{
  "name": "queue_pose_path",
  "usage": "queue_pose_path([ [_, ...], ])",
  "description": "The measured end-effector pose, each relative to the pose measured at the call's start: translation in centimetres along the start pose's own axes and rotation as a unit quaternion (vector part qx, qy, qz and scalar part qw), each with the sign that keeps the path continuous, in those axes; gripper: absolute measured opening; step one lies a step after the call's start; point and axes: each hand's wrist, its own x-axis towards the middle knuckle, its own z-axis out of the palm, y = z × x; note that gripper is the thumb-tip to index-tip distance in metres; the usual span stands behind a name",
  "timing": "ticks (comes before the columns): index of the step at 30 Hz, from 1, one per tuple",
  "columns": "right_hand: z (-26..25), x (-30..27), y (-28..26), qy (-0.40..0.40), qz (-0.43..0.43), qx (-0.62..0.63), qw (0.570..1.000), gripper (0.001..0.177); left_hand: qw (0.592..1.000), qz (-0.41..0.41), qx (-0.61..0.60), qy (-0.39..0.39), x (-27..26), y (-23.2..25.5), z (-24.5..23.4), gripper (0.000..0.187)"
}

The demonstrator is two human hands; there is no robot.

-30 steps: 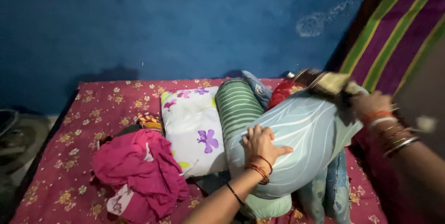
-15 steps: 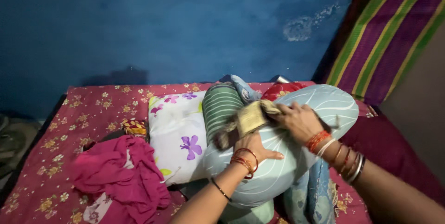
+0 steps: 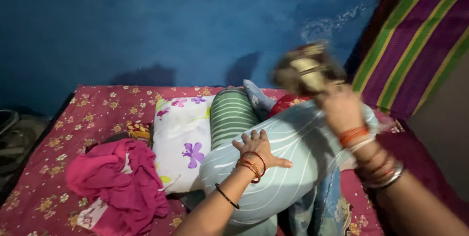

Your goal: The person wraps a cylindrical pillow with a pink patterned cloth. They smooth the pillow, position the cloth over it, and tuck the edges to cover the surface.

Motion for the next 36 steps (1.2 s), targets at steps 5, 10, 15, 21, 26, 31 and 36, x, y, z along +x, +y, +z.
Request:
queue_pose_path([
  [5,-0.9,0.2,-6.7,-0.107,-0.228,0.032,0.967,0.023,0.998,0.026,-0.032,0.048,1.7,-0.1,0.8,0.147],
  [10,8.6,3.0,-2.5,-0.211,-0.12,-0.029,0.97,0.029,1.0,0.004,-0.018,0.016,1.9,-0.1,1.2,0.144],
  [15,15.7,1.4,7.0,-0.255,0.08,-0.039,0.963,0.03,0.999,0.008,-0.029,0.042,1.5,-0.2,1.7,0.143],
  [21,12.8,-1.3,13.8,-0.268,0.257,0.026,0.928,0.04,0.997,0.009,-0.033,0.067,1.4,-0.5,1.6,0.138],
  [26,6.5,-3.9,10.3,0.033,0.151,0.088,0.984,0.042,0.996,0.003,-0.03,0.086,1.8,-0.4,1.6,0.126],
  [31,10.0,-7.8,4.1,-0.101,0.044,0.089,0.99,0.032,0.996,0.004,-0.032,0.08,1.6,-0.4,1.8,0.122],
  [36,18.3,-11.3,11.9,-0.199,0.238,0.103,0.945,0.03,0.996,0.006,-0.037,0.077,1.8,-0.6,2.2,0.121],
])
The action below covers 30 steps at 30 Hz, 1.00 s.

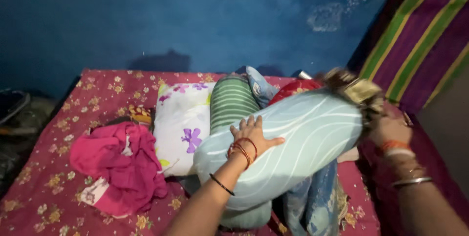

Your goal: The person wraps a cylindrical pillow with a pink patterned cloth. They smooth the pillow, position the cloth over it, and tuck the edges to cover the surface.

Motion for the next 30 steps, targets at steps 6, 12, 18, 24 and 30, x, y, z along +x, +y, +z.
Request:
queue_pose_path([
  [6,-4.1,0.2,2.1,0.25,0.037,0.102,0.962,0.049,0.99,-0.018,-0.135,0.024,2.0,-1.9,1.6,0.101],
  [12,-8.1,-6.7,-14.5,0.095,-0.213,0.102,0.967,0.029,0.827,0.004,-0.539,0.163,5.6,-7.0,3.3,0.095],
  [18,-18.2,-18.3,-28.9,0.03,-0.402,0.198,0.893,0.044,0.713,-0.22,-0.65,0.142,5.1,-12.3,1.6,0.083],
  [24,-21.8,-21.9,-38.1,-0.05,-0.365,0.412,0.833,0.054,0.625,-0.145,-0.75,0.163,6.2,-20.4,-0.5,0.064],
  [30,-24.2,-20.9,-44.4,-0.011,-0.501,0.524,0.689,0.103,0.736,-0.119,-0.304,0.593,6.1,-27.8,-6.3,0.066],
])
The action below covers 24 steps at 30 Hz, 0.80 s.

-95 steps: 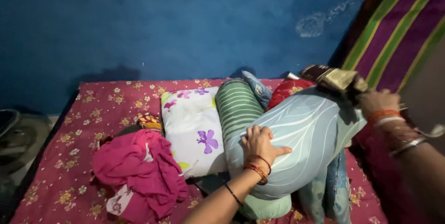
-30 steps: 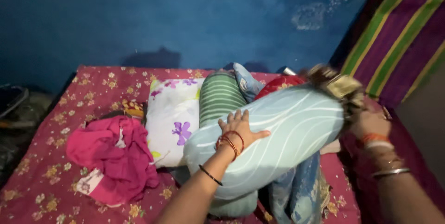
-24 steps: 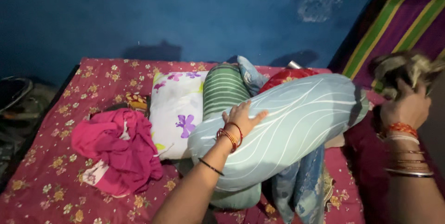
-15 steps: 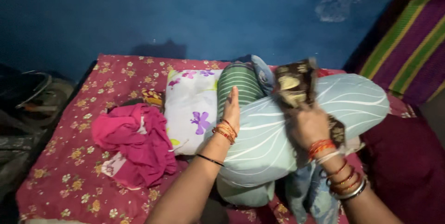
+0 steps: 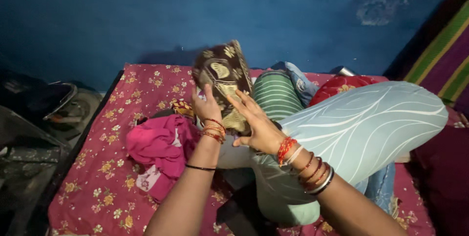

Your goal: The person wraps a cylindrical pillow with a pink patterned cloth. They smooth the pillow, position the cloth over it, and tuck the edges to cover the surface.

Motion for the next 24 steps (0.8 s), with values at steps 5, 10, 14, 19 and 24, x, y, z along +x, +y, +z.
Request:
queue_pose_path([
  [5,-3.3,-3.4,2.0,0.117,0.07,-0.095,0.986,0.08,0.991,0.067,-0.016,-0.114,-3.9,1.6,2.3,0.065],
  [10,-7.9,-13.5,6.9,0.26,0.233,-0.195,0.917,0.061,0.904,-0.087,-0.031,-0.417,-11.2,-1.8,8.0,0.069],
  [14,-8.7,-19.9,7.8,0.238,0.238,-0.278,0.9,0.06,0.8,-0.168,0.02,-0.575,-13.9,-8.2,8.0,0.081],
  [19,-5.5,-20.4,4.8,0.147,0.143,-0.322,0.924,0.06,0.634,-0.465,-0.138,-0.602,-14.6,-9.0,5.1,0.1],
  [24,-6.0,-16.4,4.5,0.211,0.135,-0.279,0.927,0.041,0.537,-0.514,-0.204,-0.637,-12.4,-5.0,4.1,0.096],
])
